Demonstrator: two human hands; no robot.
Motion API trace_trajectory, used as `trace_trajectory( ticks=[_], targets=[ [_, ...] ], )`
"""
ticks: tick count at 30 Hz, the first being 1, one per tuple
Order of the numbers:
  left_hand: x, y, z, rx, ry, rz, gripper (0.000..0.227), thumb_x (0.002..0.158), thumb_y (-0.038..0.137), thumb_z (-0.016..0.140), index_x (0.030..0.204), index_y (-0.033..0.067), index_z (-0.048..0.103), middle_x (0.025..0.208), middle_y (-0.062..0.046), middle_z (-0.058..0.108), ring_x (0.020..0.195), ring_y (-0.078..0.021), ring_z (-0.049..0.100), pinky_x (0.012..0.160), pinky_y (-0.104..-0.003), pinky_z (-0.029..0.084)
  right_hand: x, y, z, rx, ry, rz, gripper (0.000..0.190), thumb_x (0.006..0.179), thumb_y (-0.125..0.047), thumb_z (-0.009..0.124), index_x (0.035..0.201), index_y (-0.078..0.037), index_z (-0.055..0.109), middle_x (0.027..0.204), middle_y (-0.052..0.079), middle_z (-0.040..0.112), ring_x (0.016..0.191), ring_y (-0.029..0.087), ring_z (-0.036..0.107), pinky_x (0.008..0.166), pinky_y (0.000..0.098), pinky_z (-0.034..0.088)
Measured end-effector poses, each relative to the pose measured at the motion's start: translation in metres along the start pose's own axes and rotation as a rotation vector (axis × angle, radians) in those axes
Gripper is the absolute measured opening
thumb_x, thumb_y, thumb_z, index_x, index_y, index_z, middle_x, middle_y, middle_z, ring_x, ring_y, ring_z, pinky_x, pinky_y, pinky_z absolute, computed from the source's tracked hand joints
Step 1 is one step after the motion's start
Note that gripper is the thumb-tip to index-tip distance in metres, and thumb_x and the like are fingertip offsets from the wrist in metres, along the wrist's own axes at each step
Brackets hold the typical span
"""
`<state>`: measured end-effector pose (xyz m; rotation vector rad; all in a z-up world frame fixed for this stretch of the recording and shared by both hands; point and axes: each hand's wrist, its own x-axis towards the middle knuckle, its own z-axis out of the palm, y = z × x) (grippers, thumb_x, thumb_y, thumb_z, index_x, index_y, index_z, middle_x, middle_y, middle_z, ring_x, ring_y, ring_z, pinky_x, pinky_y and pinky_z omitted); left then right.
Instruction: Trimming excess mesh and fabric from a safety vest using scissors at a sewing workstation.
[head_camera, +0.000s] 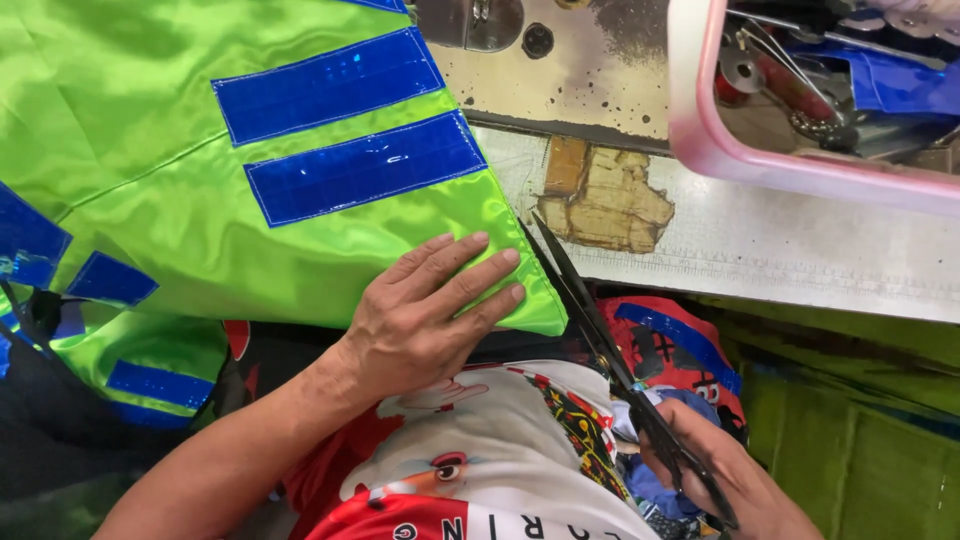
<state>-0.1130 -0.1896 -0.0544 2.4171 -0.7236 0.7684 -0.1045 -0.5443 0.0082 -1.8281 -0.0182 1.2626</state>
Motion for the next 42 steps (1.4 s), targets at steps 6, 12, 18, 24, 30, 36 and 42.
trace_trajectory(
  ticks=[6, 12, 18, 24, 30, 36, 42],
  targets=[
    [0.000, 0.003, -0.003, -0.029, 0.000, 0.008, 0.028, 0.104, 0.012, 0.052, 0.122, 0.0095, 0.073, 0.133, -0.014, 0.065, 0.123, -0.0378, 0.065, 0.105, -0.051, 0.053, 0.016, -0.023, 0.020, 0.007, 0.183, 0.225, 0.021, 0.095, -0.018, 0.047, 0.092, -0.007, 0.065, 0.069, 0.006, 0.049, 0.063, 0.017, 0.035, 0.067, 0.0311, 0.032],
    [-0.001, 0.004, -0.004, -0.064, 0.013, 0.012, 0.025, 0.103, 0.012, 0.052, 0.119, 0.0089, 0.072, 0.132, -0.014, 0.066, 0.120, -0.0380, 0.067, 0.103, -0.051, 0.055, 0.029, -0.057, 0.033, -0.065, 0.263, 0.265, 0.014, 0.089, -0.006, 0.056, 0.096, -0.007, 0.068, 0.071, 0.007, 0.055, 0.062, 0.018, 0.041, 0.064, 0.0310, 0.033],
    [-0.002, 0.002, -0.004, -0.084, 0.044, 0.008, 0.021, 0.104, 0.014, 0.055, 0.117, 0.0089, 0.071, 0.130, -0.014, 0.067, 0.118, -0.0380, 0.068, 0.101, -0.051, 0.056, 0.034, -0.063, 0.040, -0.193, 0.271, 0.152, 0.012, 0.088, -0.017, 0.067, 0.098, -0.010, 0.071, 0.079, 0.003, 0.068, 0.071, 0.014, 0.056, 0.070, 0.0270, 0.046],
    [-0.004, 0.001, -0.004, -0.101, 0.035, 0.008, 0.019, 0.105, 0.015, 0.057, 0.118, 0.0093, 0.071, 0.132, -0.015, 0.066, 0.119, -0.0382, 0.068, 0.102, -0.051, 0.056, 0.032, -0.064, 0.042, -0.147, 0.269, 0.150, 0.017, 0.092, -0.025, 0.066, 0.091, -0.008, 0.068, 0.072, 0.003, 0.057, 0.063, 0.015, 0.044, 0.060, 0.0301, 0.036],
    [-0.004, 0.002, -0.004, -0.104, 0.036, 0.000, 0.018, 0.104, 0.014, 0.058, 0.117, 0.0091, 0.071, 0.131, -0.014, 0.066, 0.119, -0.0380, 0.068, 0.102, -0.051, 0.056, 0.036, -0.051, 0.039, -0.107, 0.260, 0.161, 0.009, 0.094, -0.012, 0.066, 0.087, -0.007, 0.066, 0.073, 0.003, 0.049, 0.066, 0.016, 0.039, 0.061, 0.0303, 0.033],
    [-0.003, 0.003, -0.004, -0.096, 0.033, 0.000, 0.019, 0.103, 0.011, 0.058, 0.117, 0.0085, 0.072, 0.132, -0.014, 0.066, 0.120, -0.0382, 0.067, 0.102, -0.051, 0.056, 0.034, -0.044, 0.037, -0.046, 0.249, 0.086, 0.020, 0.093, -0.024, 0.061, 0.083, -0.007, 0.064, 0.072, 0.002, 0.045, 0.064, 0.016, 0.036, 0.060, 0.0323, 0.031],
    [-0.001, 0.007, -0.006, -0.097, 0.033, 0.006, 0.021, 0.103, 0.012, 0.056, 0.116, 0.0074, 0.072, 0.130, -0.015, 0.067, 0.118, -0.0388, 0.068, 0.100, -0.051, 0.057, 0.036, -0.053, 0.038, 0.066, 0.219, 0.052, 0.038, 0.088, -0.043, 0.059, 0.083, -0.005, 0.061, 0.073, 0.003, 0.043, 0.064, 0.014, 0.035, 0.060, 0.0300, 0.030]
  ],
)
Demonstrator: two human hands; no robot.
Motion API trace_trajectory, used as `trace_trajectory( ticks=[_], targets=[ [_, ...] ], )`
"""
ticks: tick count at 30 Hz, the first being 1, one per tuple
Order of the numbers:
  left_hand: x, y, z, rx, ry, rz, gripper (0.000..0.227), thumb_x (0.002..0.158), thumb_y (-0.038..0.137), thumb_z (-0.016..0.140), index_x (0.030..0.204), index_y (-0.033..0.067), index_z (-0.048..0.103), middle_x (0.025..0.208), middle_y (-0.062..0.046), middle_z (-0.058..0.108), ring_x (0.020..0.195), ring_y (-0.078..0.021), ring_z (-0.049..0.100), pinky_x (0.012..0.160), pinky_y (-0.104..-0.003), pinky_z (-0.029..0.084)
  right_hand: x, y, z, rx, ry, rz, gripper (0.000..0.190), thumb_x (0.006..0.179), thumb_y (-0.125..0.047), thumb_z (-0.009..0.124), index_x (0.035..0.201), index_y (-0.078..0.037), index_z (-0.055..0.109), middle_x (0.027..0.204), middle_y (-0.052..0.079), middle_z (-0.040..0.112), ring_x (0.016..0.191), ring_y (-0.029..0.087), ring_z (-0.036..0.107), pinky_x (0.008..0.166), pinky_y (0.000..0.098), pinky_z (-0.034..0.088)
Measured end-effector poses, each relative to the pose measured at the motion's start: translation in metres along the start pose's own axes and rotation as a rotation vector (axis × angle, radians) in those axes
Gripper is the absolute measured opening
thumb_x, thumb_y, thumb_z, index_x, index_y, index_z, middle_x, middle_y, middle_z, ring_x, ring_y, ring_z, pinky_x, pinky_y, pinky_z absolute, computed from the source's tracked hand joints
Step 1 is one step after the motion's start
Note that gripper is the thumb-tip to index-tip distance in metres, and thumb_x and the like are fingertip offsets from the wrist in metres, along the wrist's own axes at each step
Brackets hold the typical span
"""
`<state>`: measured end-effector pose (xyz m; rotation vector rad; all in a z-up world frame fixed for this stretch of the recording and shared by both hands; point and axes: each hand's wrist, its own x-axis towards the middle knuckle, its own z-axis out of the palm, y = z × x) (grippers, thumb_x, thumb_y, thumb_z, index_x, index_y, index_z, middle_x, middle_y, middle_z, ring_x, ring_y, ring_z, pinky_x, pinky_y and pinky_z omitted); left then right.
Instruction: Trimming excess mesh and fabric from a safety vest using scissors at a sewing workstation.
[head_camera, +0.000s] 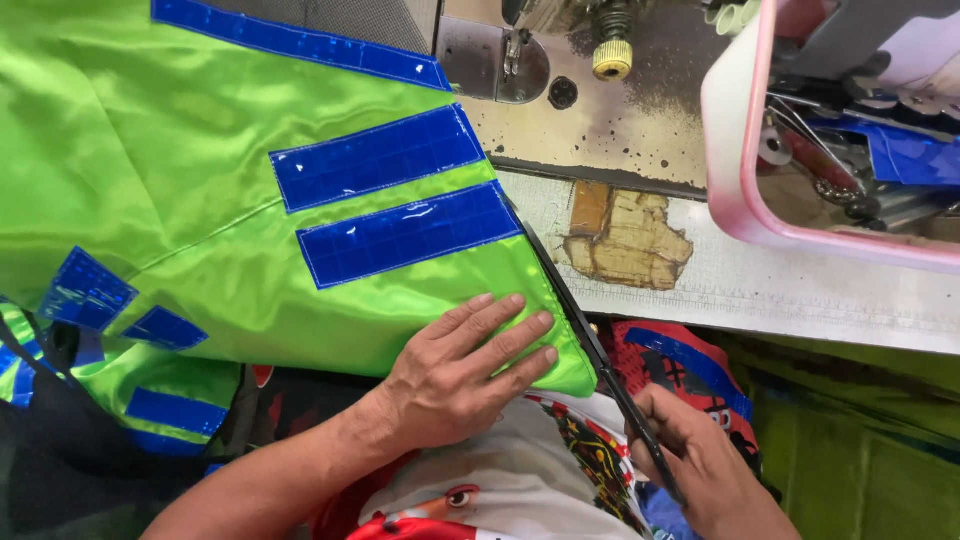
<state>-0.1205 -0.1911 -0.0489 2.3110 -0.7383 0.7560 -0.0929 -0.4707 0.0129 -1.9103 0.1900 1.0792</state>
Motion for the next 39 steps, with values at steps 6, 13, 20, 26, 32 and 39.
trace_trajectory(
  ticks=[6, 13, 20, 26, 32, 39],
  targets=[
    [-0.004, 0.009, -0.002, -0.040, -0.015, -0.003, 0.023, 0.103, 0.009, 0.051, 0.114, 0.0063, 0.070, 0.128, -0.016, 0.067, 0.115, -0.0388, 0.070, 0.097, -0.051, 0.059, 0.007, -0.004, 0.002, -0.144, 0.002, 0.051, 0.032, 0.093, -0.038, 0.065, 0.088, -0.006, 0.068, 0.069, 0.004, 0.048, 0.062, 0.016, 0.040, 0.061, 0.0314, 0.032],
    [-0.010, 0.007, -0.004, -0.099, -0.065, -0.020, 0.024, 0.099, 0.008, 0.053, 0.117, 0.0059, 0.069, 0.131, -0.016, 0.066, 0.118, -0.0395, 0.068, 0.098, -0.052, 0.058, 0.006, -0.008, 0.005, -0.168, 0.000, 0.010, 0.016, 0.098, -0.016, 0.060, 0.085, -0.006, 0.063, 0.075, 0.003, 0.047, 0.070, 0.014, 0.042, 0.067, 0.0284, 0.036],
    [0.016, -0.093, -0.067, 0.146, -0.075, -0.084, 0.046, 0.100, 0.041, 0.071, 0.135, 0.0116, 0.063, 0.143, -0.019, 0.060, 0.137, -0.0383, 0.053, 0.118, -0.060, 0.039, 0.013, 0.023, -0.023, -0.202, 0.005, -0.022, 0.010, 0.089, -0.003, 0.068, 0.080, -0.004, 0.064, 0.076, 0.007, 0.057, 0.069, 0.018, 0.047, 0.065, 0.0312, 0.039],
    [0.007, -0.131, -0.072, 0.328, -0.518, -0.624, 0.096, 0.089, 0.086, 0.024, 0.162, 0.0236, 0.023, 0.169, -0.003, 0.003, 0.151, -0.0428, -0.008, 0.109, -0.076, -0.014, 0.022, 0.055, -0.064, -0.289, -0.236, -0.178, 0.072, 0.075, -0.079, 0.052, 0.081, -0.009, 0.071, 0.063, 0.002, 0.061, 0.057, 0.016, 0.052, 0.054, 0.0306, 0.042],
    [0.008, -0.128, -0.072, 0.324, -0.449, -0.592, 0.096, 0.089, 0.083, 0.032, 0.161, 0.0206, 0.032, 0.170, -0.005, 0.010, 0.152, -0.0452, -0.003, 0.109, -0.080, -0.009, 0.020, 0.002, -0.024, -0.203, -0.034, 0.078, 0.021, 0.097, -0.012, 0.053, 0.081, -0.004, 0.063, 0.069, 0.008, 0.048, 0.060, 0.018, 0.035, 0.057, 0.0346, 0.031],
    [0.008, -0.127, -0.073, 0.311, -0.434, -0.583, 0.094, 0.090, 0.080, 0.035, 0.162, 0.0189, 0.035, 0.170, -0.006, 0.011, 0.152, -0.0454, -0.004, 0.109, -0.081, -0.009, 0.026, -0.031, -0.003, -0.249, -0.004, 0.019, 0.009, 0.088, -0.006, 0.057, 0.081, -0.005, 0.063, 0.069, 0.006, 0.047, 0.062, 0.018, 0.038, 0.059, 0.0324, 0.032]
  ],
)
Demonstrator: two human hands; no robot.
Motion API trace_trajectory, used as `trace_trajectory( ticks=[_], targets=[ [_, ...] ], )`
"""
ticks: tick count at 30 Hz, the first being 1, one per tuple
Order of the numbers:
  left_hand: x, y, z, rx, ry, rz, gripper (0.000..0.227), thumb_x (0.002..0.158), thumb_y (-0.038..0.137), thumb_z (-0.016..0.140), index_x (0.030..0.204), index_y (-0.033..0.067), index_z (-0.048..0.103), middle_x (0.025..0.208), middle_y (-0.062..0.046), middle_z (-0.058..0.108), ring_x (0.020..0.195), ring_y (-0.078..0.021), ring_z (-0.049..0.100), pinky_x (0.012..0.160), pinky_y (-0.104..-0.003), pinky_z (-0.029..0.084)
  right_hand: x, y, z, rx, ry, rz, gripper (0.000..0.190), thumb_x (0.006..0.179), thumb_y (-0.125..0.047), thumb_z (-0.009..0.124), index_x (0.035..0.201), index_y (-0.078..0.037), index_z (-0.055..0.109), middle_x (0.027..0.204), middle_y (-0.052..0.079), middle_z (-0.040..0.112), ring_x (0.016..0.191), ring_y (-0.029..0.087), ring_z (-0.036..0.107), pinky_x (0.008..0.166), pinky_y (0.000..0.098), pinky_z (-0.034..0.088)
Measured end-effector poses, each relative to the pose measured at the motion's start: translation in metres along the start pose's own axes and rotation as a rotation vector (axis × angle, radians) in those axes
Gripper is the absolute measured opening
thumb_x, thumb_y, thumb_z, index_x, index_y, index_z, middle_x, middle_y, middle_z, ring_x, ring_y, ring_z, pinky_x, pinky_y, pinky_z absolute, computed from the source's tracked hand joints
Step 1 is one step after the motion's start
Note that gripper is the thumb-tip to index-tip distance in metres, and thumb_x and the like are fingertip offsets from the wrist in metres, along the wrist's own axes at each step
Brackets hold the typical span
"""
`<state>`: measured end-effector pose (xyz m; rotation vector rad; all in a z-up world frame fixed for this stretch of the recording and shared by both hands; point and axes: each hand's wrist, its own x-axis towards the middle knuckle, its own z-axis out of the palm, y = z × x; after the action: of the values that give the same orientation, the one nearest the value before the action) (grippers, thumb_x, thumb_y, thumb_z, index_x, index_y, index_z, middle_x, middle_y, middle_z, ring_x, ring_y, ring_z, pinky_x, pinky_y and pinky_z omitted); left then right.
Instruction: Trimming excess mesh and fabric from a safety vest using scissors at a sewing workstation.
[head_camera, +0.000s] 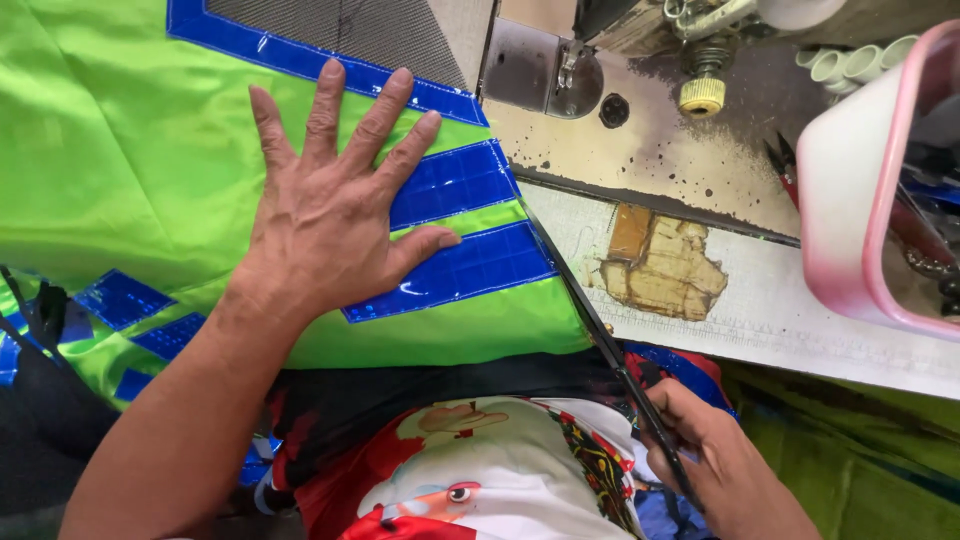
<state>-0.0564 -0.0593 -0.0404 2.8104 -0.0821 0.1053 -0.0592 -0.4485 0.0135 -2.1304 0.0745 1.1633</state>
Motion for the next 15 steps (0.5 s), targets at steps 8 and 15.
trace_trajectory(
  ticks=[8, 15],
  targets=[
    [0.001, 0.002, -0.002, 0.003, 0.018, 0.019, 0.094, 0.091, 0.078, 0.040, 0.162, 0.0160, 0.039, 0.170, -0.007, 0.012, 0.152, -0.0471, -0.001, 0.108, -0.083, -0.005, -0.005, -0.021, 0.006, -0.104, 0.001, -0.018, 0.021, 0.082, -0.006, 0.039, 0.076, -0.009, 0.059, 0.059, 0.003, 0.056, 0.058, 0.016, 0.046, 0.059, 0.0309, 0.039],
    [0.003, 0.003, -0.005, -0.005, -0.008, -0.001, 0.093, 0.092, 0.078, 0.037, 0.162, 0.0163, 0.038, 0.170, -0.008, 0.011, 0.152, -0.0480, -0.001, 0.107, -0.084, -0.007, -0.004, -0.013, 0.008, -0.096, -0.001, 0.111, 0.020, 0.095, -0.021, 0.058, 0.078, -0.010, 0.060, 0.066, 0.002, 0.055, 0.063, 0.015, 0.045, 0.061, 0.0310, 0.035]
  ],
)
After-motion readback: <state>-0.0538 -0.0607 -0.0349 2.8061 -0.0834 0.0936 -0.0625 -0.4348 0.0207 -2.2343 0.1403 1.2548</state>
